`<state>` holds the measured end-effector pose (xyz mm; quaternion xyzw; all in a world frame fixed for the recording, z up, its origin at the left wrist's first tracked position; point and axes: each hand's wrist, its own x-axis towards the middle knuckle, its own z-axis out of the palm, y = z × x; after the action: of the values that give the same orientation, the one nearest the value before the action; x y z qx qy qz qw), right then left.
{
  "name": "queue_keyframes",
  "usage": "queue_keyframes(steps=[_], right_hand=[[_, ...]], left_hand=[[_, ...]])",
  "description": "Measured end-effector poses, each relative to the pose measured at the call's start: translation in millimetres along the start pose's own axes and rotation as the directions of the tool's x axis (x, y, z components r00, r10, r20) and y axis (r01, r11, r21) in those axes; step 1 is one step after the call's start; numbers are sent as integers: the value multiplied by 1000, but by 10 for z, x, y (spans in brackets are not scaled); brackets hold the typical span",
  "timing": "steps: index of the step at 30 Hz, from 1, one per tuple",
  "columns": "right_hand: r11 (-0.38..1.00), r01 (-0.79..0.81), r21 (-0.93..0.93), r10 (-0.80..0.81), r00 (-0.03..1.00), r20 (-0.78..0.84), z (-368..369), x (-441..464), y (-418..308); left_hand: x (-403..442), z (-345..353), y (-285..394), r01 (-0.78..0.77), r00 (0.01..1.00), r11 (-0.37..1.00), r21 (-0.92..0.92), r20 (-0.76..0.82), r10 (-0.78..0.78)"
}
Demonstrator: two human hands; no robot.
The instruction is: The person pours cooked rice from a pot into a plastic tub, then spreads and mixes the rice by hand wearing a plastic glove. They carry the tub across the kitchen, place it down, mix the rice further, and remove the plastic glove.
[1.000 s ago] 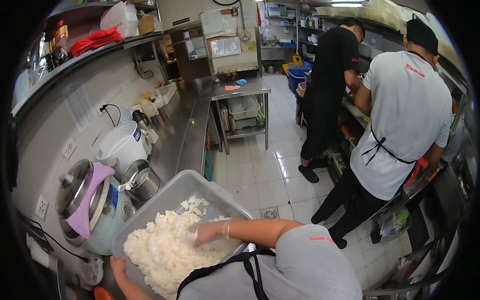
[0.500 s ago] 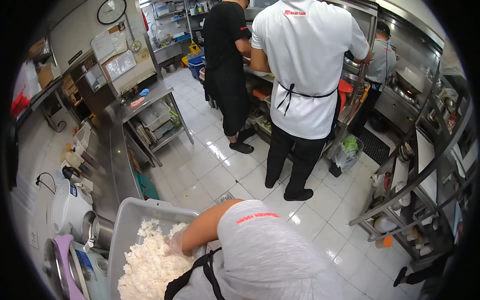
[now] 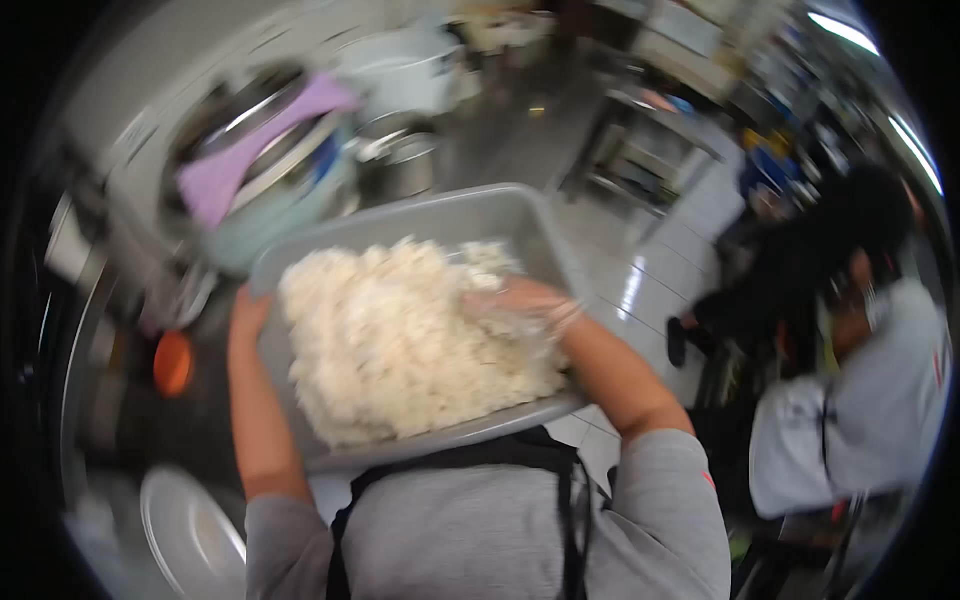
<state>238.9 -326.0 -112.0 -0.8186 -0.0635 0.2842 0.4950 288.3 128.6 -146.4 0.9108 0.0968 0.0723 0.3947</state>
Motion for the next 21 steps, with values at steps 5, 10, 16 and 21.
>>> queue_keyframes(steps=[5, 10, 16, 21], right_hand=[[883, 238, -405, -64, 915, 399, 175, 516, -1005], [646, 570, -508, -484, 820, 305, 978, 1465, -1156], [366, 338, -867, -42, 937, 348, 1348, 864, -1564], [461, 351, -815, -34, 925, 379, 1023, 648, -1360]], left_hand=[[-114, -75, 296, 213, 977, 970, 114, -37, -210], [-112, -94, 303, 223, 975, 974, 48, 11, -224], [-129, -75, 285, 177, 984, 984, -22, -7, -177], [-60, -48, 276, 199, 980, 980, -17, 23, -199]])
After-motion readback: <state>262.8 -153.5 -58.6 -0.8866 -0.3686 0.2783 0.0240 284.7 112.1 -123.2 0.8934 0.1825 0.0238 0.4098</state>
